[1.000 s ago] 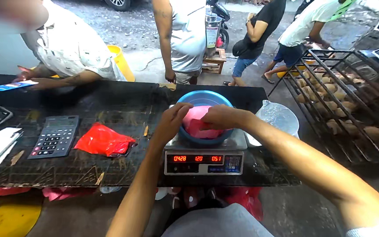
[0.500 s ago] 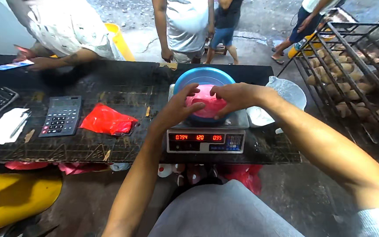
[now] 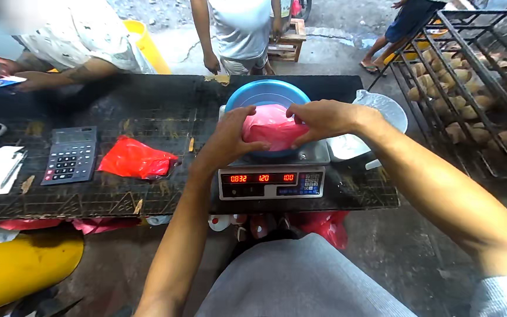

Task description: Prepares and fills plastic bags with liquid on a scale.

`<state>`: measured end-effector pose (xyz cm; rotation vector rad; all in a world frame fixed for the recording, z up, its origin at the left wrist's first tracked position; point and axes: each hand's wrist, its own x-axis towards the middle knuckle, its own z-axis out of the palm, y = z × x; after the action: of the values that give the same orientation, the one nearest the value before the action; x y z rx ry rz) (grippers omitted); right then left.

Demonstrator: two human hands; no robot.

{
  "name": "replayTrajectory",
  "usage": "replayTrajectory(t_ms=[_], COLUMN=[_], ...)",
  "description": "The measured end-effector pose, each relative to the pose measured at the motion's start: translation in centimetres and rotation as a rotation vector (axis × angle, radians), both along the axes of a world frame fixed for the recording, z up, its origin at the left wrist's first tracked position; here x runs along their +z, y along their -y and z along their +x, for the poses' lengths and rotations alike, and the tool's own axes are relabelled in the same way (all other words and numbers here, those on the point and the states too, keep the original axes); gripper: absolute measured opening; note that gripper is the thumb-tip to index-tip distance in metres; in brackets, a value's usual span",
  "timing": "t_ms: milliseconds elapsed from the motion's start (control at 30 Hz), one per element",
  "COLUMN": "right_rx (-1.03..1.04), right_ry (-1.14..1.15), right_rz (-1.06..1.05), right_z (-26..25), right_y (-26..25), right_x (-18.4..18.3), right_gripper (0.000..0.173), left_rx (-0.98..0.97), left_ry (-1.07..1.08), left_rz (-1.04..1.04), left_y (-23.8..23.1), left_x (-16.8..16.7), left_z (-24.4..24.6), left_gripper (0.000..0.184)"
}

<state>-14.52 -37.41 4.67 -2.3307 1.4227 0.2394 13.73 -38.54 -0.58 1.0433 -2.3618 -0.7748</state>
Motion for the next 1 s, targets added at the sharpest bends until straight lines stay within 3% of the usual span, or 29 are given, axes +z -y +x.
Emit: replayTrajectory(t_ms=[67,133,200,433,600,700,833,867,933,1000], right_rx=[0.032,0.091,0.132,0.113,0.235,0.302,0.362,0.355,0.284,0.096], right_ry=[-0.001,0.015,0.065,0.241,0.421,0.385,0.431,0.456,0.534,0.725], right_rz=[-0.029,-0.102,-0.179,-0.387,-0.514,-0.486,-0.489,-0.498,-0.533,-0.594], right_z=[-0.1,-0.1,-0.4,-3.0,-3.6,-2.7,-3.0,-2.8,-2.1,-1.2], right_y=[0.2,0.5,1.0,3.3,6.5,7.9,9.4,9.5,9.2,7.3], right_x=[-0.5,-0.9,-0.1,4.7,7.8,8.9,9.3,9.2,9.0,7.9], right_gripper=[0.066,0.033,0.021,0.021,0.018,0.018,0.016,0.016,0.015,0.016], left_rx=[0.021,0.006,0.003,0.169,0.353,0.259,0.083,0.082,0.076,0.055], left_ry=[0.096,0.129,0.014,-0.403,-0.767,-0.682,-0.364,-0.325,-0.370,-0.489], left_rz=[-0.089,-0.148,-0.159,-0.238,-0.068,-0.099,-0.128,-0.154,-0.286,-0.343], left_y=[0.2,0.5,0.5,3.5,5.8,7.4,7.1,7.2,8.1,8.7], left_x=[-0.7,-1.5,-1.0,3.0,4.8,4.9,5.4,5.5,5.3,5.7], left_z=[-0.9,-2.2,-3.4,-5.4,-9.4,-10.8,-10.2,-10.3,-10.6,-10.9], left_gripper=[0.078,0.045,0.026,0.022,0.029,0.033,0.060,0.054,0.024,0.016])
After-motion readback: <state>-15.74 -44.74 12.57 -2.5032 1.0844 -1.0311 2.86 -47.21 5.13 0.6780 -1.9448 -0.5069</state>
